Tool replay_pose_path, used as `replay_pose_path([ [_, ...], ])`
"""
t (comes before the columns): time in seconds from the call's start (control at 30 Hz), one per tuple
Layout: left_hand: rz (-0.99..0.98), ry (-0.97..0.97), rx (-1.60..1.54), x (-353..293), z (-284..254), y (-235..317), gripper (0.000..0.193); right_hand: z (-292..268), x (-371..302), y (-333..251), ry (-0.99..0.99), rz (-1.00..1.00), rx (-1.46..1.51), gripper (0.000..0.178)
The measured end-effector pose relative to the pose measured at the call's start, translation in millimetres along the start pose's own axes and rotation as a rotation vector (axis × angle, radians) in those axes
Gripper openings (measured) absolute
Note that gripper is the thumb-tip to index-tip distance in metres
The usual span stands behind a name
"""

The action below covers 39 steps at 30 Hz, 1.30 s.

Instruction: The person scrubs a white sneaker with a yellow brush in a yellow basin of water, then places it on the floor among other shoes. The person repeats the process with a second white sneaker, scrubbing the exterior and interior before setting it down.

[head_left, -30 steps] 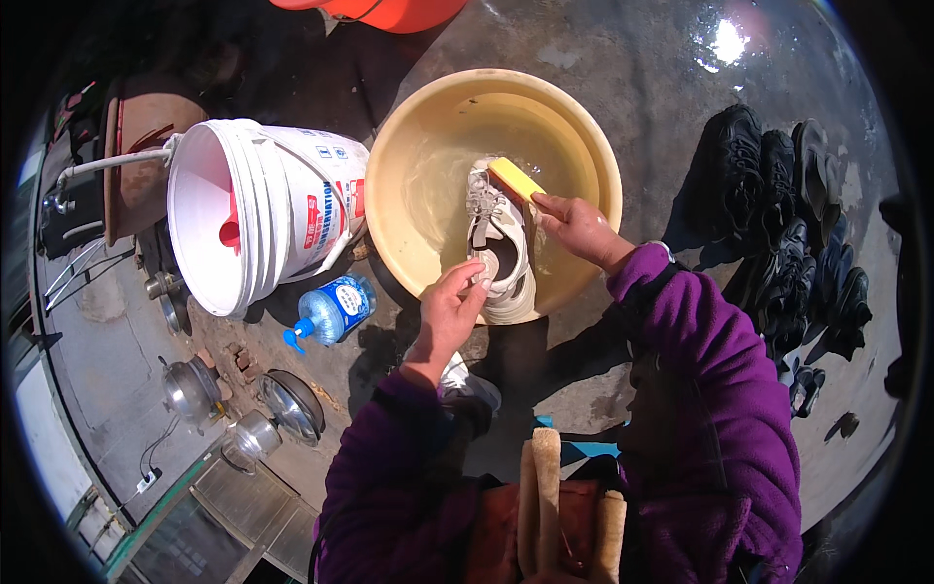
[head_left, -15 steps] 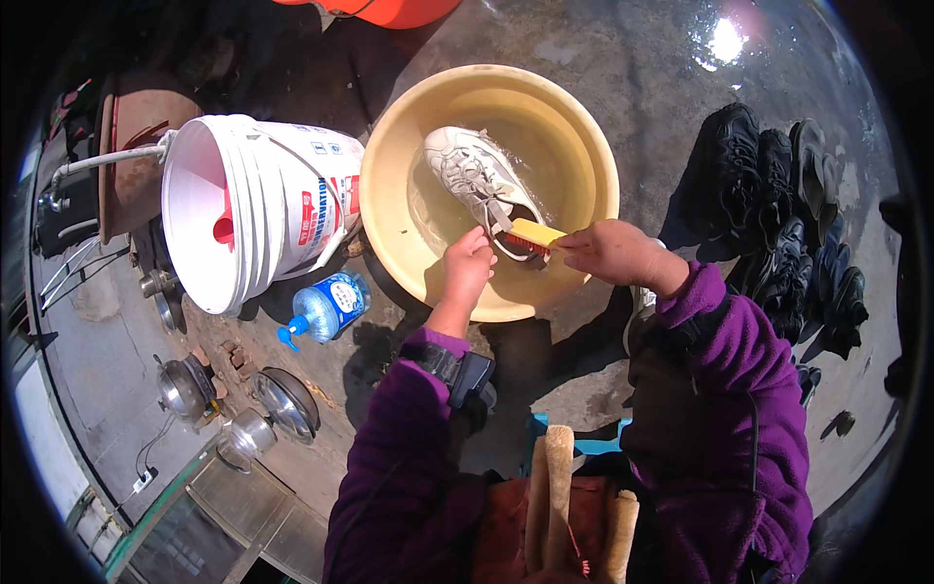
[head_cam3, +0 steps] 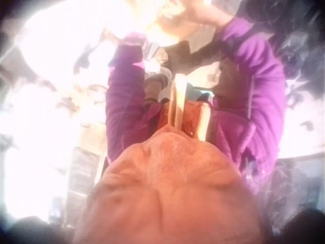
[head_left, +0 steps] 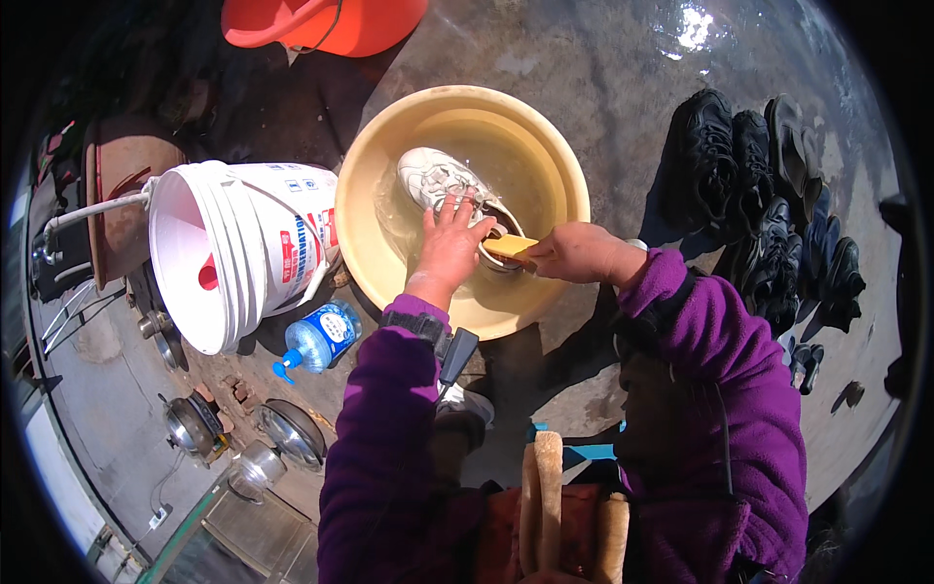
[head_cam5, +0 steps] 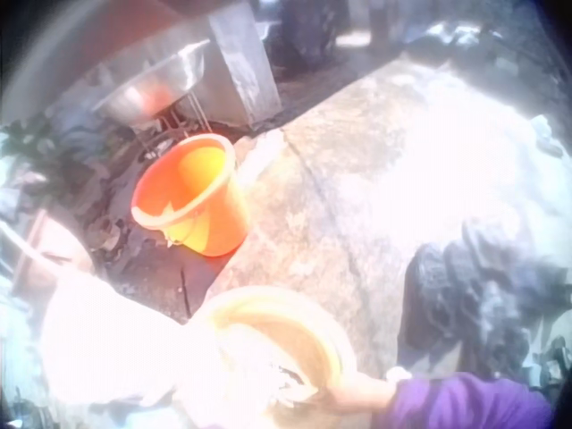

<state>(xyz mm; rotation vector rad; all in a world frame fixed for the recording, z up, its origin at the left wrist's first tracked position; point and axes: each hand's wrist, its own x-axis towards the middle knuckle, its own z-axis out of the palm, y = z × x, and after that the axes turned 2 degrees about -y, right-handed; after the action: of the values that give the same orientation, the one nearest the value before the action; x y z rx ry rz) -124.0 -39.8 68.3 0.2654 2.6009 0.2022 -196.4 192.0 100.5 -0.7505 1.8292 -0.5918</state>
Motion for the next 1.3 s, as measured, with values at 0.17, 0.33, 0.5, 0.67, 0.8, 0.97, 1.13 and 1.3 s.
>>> replay_pose_path([
  [0.17, -0.108, 0.112, -0.043, -33, 28, 8, 0.051, -27, -60, 13, 0.065, 0.134, 0.502, 0.042],
  [0.33, -0.028, 0.375, -0.406, -58, 37, 51, 0.034, 13, -57, 13, -0.008, 0.298, 0.826, 0.051],
  [0.5, -0.453, -0.059, -0.521, -30, 52, 63, 0.024, 68, 1, -6, 0.086, 0.194, 0.522, 0.048],
  [0.67, -0.495, -0.026, -0.680, -21, 75, 45, 0.019, 67, 31, -36, 0.185, 0.173, 0.286, 0.046],
  [0.8, -0.568, 0.033, -0.957, -26, 99, 43, 0.009, 82, -23, -32, -0.023, 0.157, 0.198, 0.056],
  [0.97, -0.466, 0.228, -0.950, -41, 104, 57, 0.020, 81, 9, -30, 0.095, 0.160, 0.146, 0.051],
  [1.13, -0.525, 0.185, -0.533, -38, 90, 70, 0.040, 43, 59, -14, 0.049, 0.385, 0.432, 0.037],
  [1.3, -0.455, 0.062, -0.329, -27, 77, 58, 0.014, 39, 59, -3, 0.348, 0.209, 0.195, 0.035],
])
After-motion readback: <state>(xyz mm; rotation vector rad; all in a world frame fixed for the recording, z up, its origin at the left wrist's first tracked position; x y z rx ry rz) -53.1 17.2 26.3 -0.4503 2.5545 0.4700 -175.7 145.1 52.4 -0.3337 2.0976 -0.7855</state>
